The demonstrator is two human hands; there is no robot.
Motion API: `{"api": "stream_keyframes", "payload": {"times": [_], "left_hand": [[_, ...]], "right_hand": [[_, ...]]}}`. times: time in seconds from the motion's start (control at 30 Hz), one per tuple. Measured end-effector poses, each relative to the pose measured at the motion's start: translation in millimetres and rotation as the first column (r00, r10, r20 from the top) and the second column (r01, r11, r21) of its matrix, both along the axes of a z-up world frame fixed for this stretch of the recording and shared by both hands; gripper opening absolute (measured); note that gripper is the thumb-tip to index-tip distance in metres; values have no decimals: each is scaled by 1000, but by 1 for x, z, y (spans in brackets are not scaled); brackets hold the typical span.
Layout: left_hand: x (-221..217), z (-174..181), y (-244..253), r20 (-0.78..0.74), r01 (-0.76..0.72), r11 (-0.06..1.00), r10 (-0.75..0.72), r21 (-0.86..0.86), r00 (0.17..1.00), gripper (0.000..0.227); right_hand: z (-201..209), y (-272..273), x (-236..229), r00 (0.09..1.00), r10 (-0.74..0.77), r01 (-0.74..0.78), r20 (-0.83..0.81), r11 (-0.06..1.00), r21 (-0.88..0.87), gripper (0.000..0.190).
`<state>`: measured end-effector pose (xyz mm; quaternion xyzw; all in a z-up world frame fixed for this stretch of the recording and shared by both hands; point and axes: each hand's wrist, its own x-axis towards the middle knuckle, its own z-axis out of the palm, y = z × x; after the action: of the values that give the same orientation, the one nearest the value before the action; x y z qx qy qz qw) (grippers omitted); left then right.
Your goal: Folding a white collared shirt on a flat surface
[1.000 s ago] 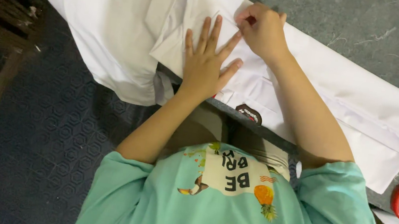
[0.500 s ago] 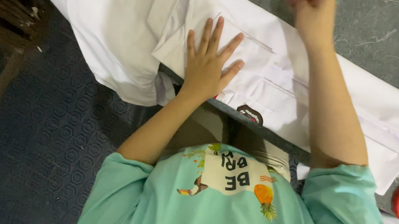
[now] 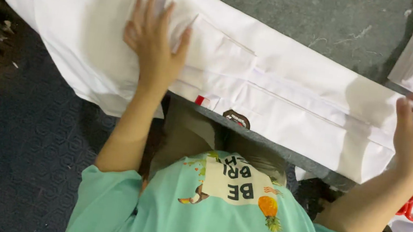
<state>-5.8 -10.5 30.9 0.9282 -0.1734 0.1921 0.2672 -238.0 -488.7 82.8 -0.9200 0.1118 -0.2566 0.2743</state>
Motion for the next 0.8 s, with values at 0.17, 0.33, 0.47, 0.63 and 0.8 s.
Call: {"api": "stream_keyframes", "payload": {"times": [0.17, 0.33, 0.47, 0.63, 0.8], "left_hand": [[56, -9, 57, -84, -209, 977, 211, 38, 974, 56], [76, -16, 66, -133, -131, 990, 124, -48, 983, 41], [86, -23, 72, -187, -93, 988, 69, -126, 980, 42], [86, 19, 48, -143, -24, 958, -18, -285, 990, 29], [112, 53, 10, 100, 108, 974, -89, -200, 991, 34]], "right_hand": [[-32, 4, -74, 875, -338, 364, -347, 931, 12, 36], [-52, 7, -79, 821, -480, 475, -309, 874, -97, 48], [-48, 9, -65, 769, -529, 548, -360, 835, -55, 45], [-58, -3, -62, 747, -530, 573, -402, 819, -16, 49], [-24, 33, -57, 717, -491, 642, -496, 743, 192, 36]]}}
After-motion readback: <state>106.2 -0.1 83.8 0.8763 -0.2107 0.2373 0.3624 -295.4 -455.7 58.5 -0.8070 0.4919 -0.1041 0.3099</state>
